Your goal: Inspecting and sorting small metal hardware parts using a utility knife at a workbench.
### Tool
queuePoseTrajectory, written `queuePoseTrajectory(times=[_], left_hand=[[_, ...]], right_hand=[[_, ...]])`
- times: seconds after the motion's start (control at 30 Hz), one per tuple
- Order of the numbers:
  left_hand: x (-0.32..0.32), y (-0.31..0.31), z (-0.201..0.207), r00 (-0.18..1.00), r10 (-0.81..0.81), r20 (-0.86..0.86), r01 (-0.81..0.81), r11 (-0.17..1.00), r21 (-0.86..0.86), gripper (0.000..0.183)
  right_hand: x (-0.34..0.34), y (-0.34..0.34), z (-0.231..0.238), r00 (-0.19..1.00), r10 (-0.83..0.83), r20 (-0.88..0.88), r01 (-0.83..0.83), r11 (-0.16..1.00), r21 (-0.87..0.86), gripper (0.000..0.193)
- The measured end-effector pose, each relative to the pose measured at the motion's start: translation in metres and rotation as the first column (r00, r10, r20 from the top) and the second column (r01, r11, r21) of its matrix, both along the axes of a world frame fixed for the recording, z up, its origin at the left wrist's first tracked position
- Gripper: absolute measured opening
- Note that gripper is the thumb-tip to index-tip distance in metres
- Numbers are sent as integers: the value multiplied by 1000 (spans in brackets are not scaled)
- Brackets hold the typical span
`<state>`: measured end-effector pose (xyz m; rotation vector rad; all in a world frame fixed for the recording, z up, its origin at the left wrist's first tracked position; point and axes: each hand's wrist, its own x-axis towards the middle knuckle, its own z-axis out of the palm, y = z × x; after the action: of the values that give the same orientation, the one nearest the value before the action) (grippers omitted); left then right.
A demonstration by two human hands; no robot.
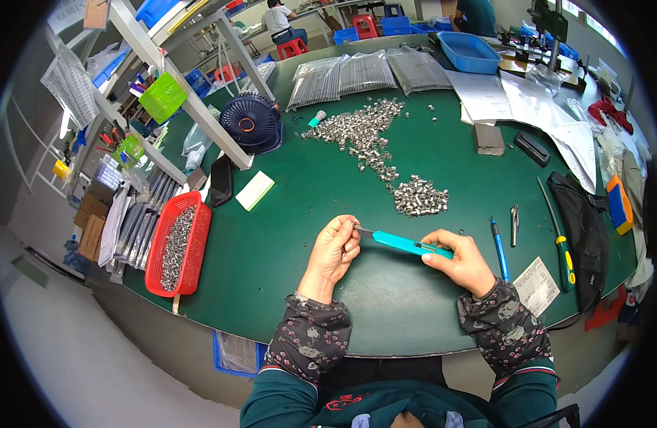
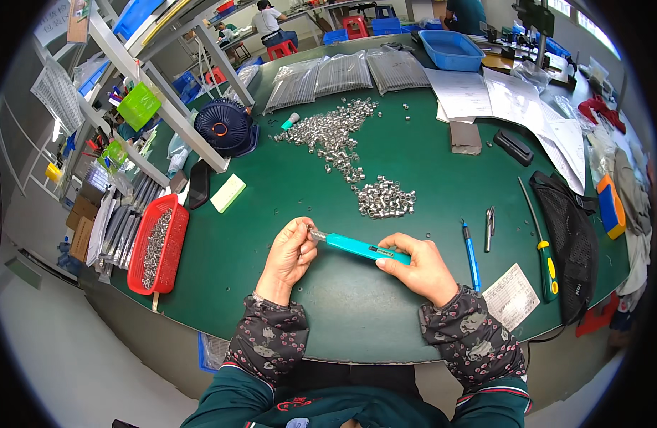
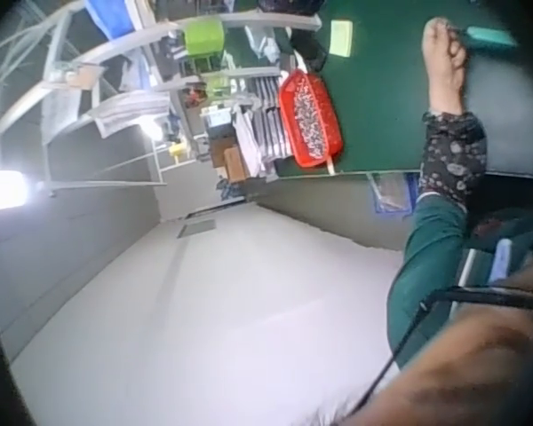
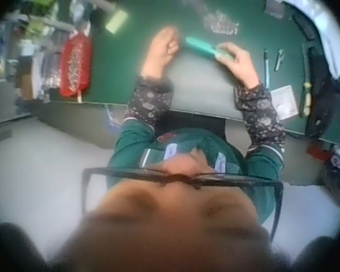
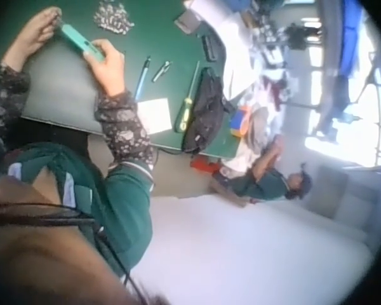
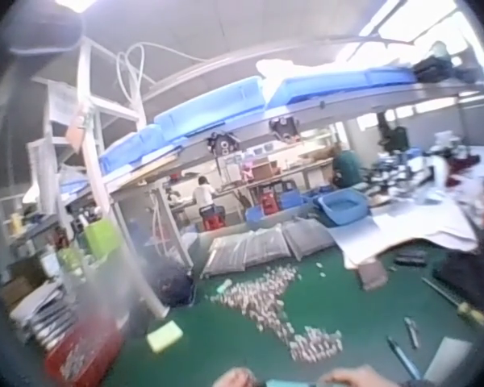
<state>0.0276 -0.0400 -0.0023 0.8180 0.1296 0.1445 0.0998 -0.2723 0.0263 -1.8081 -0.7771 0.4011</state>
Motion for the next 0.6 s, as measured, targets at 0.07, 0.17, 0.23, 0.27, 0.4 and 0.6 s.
queuePoseTrajectory(times=[0.07, 0.17, 0.23, 0.27, 0.4, 0.6], left_hand=[[0, -1, 0, 1000, 18, -13, -18, 999, 36, 14], [-1, -2, 2, 998, 42, -42, -39, 995, 87, 15], [0, -2, -1, 998, 44, -39, -40, 994, 98, 15], [0, -2, -2, 998, 45, -35, -41, 993, 110, 16], [1, -3, -2, 997, 58, -43, -52, 990, 129, 16], [1, -5, -1, 995, 83, -62, -72, 985, 156, 17]], right_hand=[[0, 0, 0, 1000, 0, -9, 0, 1000, -4, 28], [0, 0, -1, 1000, -10, 17, 11, 1000, -19, 27], [0, 1, -3, 998, -31, 50, 32, 999, -14, 26], [0, 1, -3, 998, -31, 49, 32, 999, -15, 26], [-1, 2, -3, 990, -59, 125, 62, 998, -26, 25], [-4, 2, -1, 965, -99, 243, 118, 991, -66, 25]])
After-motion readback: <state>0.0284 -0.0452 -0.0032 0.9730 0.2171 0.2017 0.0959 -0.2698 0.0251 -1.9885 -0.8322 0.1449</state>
